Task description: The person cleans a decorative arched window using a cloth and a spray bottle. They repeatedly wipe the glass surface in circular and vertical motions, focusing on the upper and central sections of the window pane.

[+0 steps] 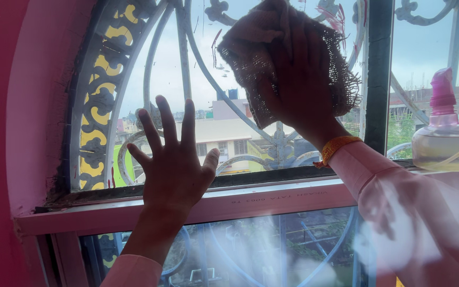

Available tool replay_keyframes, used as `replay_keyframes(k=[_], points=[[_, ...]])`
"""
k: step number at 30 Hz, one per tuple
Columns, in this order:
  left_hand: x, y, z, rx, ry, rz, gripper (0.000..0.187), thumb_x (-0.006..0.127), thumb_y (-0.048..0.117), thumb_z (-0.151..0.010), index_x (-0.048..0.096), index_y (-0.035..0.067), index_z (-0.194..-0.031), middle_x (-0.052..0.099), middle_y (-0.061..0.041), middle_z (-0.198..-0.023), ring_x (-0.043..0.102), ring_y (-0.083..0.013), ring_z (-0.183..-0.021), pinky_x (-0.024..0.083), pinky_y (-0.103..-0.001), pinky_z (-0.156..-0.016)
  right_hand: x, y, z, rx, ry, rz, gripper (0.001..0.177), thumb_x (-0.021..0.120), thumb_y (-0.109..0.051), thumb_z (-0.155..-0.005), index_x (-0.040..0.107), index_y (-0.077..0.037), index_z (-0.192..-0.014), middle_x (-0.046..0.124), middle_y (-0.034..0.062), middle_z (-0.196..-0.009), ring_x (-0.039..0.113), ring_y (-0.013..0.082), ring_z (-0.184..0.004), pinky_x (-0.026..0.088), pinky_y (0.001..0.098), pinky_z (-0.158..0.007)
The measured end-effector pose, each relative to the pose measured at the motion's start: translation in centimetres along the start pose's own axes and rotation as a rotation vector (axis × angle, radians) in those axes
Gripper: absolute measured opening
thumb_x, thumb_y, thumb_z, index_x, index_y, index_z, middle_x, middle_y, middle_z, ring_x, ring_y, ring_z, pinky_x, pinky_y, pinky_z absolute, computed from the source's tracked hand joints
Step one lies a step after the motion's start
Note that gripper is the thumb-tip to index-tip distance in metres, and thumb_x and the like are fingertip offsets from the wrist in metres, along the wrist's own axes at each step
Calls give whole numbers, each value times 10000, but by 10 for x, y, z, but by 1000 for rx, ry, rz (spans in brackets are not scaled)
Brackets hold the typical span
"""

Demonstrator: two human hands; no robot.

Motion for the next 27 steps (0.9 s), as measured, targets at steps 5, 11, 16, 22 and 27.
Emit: replay_keyframes(k=[5,11,16,22,27], points=[[-1,1,0,-8,-4,-5,1019,619,587,-869,31,215,-1613,-122,-201,-1656,-83,-520,-1501,138,-857,-1054,0,-9,5,-64,-34,41,733,498,-468,-1094,340,3,-1633,237,322,-1685,232,507,-1574,215,606,-1283],[-4,2,1,-4,4,8,1027,615,592,-872,39,214,-1633,-112,-204,-1662,-100,-517,-1497,126,-862,-1050,4,-32,19,-199,-192,30,724,518,-560,-967,468,-79,-1506,289,285,-1610,272,491,-1481,220,599,-1191],[-11,3,2,1,13,36,1005,630,566,-875,55,197,-1612,-108,-216,-1661,-110,-519,-1497,123,-866,-1043,-33,-51,23,-617,-205,-266,620,561,-486,-1019,507,-107,-1506,521,118,-1482,508,307,-1395,431,497,-1163],[-15,1,2,-24,1,95,1061,689,523,-848,51,213,-1638,-73,-202,-1714,-85,-517,-1502,108,-852,-1050,-19,16,-58,-161,-507,-361,463,522,-503,-959,652,-147,-1224,698,55,-1298,672,270,-1241,528,429,-1043],[-24,-2,-1,-54,79,225,1240,771,475,-800,-82,81,-1610,-36,-163,-1728,-33,-483,-1523,103,-825,-1080,-34,-23,-76,-258,184,374,647,530,-501,-1035,580,-31,-1478,553,190,-1513,486,324,-1418,362,446,-1181]])
Point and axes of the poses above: each hand's wrist, its own z-axis away from the middle knuckle, its own x-axis out of the palm, y = z × x, the point moved 10 cm from there along -z, towards the middle knuckle
